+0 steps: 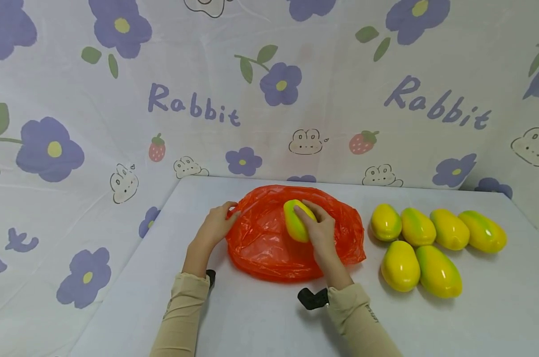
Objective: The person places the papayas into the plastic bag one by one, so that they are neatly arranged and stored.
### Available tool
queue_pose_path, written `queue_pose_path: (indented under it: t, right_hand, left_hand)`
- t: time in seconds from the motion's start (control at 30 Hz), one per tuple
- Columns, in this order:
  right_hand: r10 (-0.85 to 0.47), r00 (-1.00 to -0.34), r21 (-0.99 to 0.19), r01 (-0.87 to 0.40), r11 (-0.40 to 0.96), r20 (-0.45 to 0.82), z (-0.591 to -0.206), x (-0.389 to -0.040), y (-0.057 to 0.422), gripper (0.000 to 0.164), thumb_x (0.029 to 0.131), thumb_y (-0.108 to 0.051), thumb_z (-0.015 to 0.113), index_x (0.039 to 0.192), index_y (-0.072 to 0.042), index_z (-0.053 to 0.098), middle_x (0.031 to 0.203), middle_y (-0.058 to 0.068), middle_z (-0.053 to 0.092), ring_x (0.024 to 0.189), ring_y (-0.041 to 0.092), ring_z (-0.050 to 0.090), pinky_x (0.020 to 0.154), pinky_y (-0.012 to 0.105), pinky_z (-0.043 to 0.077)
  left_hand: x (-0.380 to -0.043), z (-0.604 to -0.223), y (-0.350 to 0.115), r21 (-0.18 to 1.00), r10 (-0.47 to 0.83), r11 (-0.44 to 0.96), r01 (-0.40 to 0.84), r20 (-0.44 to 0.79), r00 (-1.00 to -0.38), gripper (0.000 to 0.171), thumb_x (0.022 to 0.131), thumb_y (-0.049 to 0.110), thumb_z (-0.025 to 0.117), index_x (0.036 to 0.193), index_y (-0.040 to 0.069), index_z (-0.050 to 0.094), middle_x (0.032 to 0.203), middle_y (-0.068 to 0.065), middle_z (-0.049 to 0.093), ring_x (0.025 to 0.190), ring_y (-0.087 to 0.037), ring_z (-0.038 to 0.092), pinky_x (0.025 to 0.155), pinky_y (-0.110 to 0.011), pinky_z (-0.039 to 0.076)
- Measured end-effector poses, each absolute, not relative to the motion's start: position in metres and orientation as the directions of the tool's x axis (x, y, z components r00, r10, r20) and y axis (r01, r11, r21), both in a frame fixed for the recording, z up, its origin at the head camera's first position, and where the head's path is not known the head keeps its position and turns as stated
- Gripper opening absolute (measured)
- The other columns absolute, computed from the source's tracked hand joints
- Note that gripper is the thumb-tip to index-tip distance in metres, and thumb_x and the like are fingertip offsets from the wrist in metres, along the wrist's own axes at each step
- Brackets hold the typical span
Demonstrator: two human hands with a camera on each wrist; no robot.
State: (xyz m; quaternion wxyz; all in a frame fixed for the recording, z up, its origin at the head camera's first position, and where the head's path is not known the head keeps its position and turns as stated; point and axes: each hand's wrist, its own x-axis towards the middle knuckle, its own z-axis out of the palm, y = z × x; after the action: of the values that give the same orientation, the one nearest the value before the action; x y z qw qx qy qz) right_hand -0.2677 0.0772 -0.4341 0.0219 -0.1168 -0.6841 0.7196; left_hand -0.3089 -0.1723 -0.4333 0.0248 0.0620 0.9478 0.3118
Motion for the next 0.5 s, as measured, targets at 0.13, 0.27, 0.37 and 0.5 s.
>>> queue_pose_path:
  t: [0.13, 0.27, 0.37, 0.5]
  right_hand:
    - [0.190, -0.972, -0.990, 0.125, -0.061, -0.134, -0.435, -0.266, 0.065, 0.050, 0.088, -0.038, 0.070, 0.134, -0.021, 0.058, 0.137, 0.003, 0.055, 0.117, 0.022, 0.051, 0.103, 0.038, 0.048]
    - [0.180, -0.975, -0.991, 0.119, -0.055, -0.127, -0.437, -0.265, 0.055, 0.049, 0.088, -0.038, 0.071, 0.132, -0.021, 0.060, 0.135, 0.002, 0.057, 0.115, 0.022, 0.053, 0.101, 0.037, 0.049]
    - [0.168, -0.979, -0.993, 0.111, -0.050, -0.118, -0.439, -0.264, 0.049, 0.048, 0.088, -0.037, 0.071, 0.132, -0.021, 0.060, 0.135, 0.003, 0.057, 0.116, 0.023, 0.053, 0.101, 0.038, 0.049]
    - [0.159, -0.981, -0.993, 0.104, -0.047, -0.110, -0.441, -0.264, 0.044, 0.049, 0.088, -0.037, 0.071, 0.133, -0.020, 0.060, 0.136, 0.004, 0.057, 0.116, 0.024, 0.053, 0.102, 0.039, 0.049]
  left_hand:
    - [-0.309, -0.434, -0.172, 0.595, 0.131, 0.798, 0.099, -0.010, -0.991, 0.044, 0.101, 0.030, 0.051, 0.140, 0.009, 0.049, 0.124, -0.018, 0.065, 0.103, -0.028, 0.067, 0.087, -0.042, 0.058]
    - [-0.309, -0.434, -0.172, 0.595, 0.126, 0.798, 0.092, -0.016, -0.992, 0.044, 0.101, 0.030, 0.051, 0.140, 0.009, 0.049, 0.123, -0.018, 0.065, 0.101, -0.027, 0.067, 0.087, -0.041, 0.058]
    - [-0.310, -0.434, -0.172, 0.596, 0.121, 0.799, 0.085, -0.021, -0.992, 0.044, 0.101, 0.030, 0.052, 0.140, 0.009, 0.049, 0.122, -0.018, 0.065, 0.100, -0.027, 0.066, 0.086, -0.040, 0.058]
    - [-0.310, -0.434, -0.172, 0.594, 0.124, 0.799, 0.090, -0.017, -0.992, 0.044, 0.101, 0.029, 0.052, 0.140, 0.009, 0.049, 0.122, -0.018, 0.066, 0.100, -0.027, 0.067, 0.085, -0.040, 0.058]
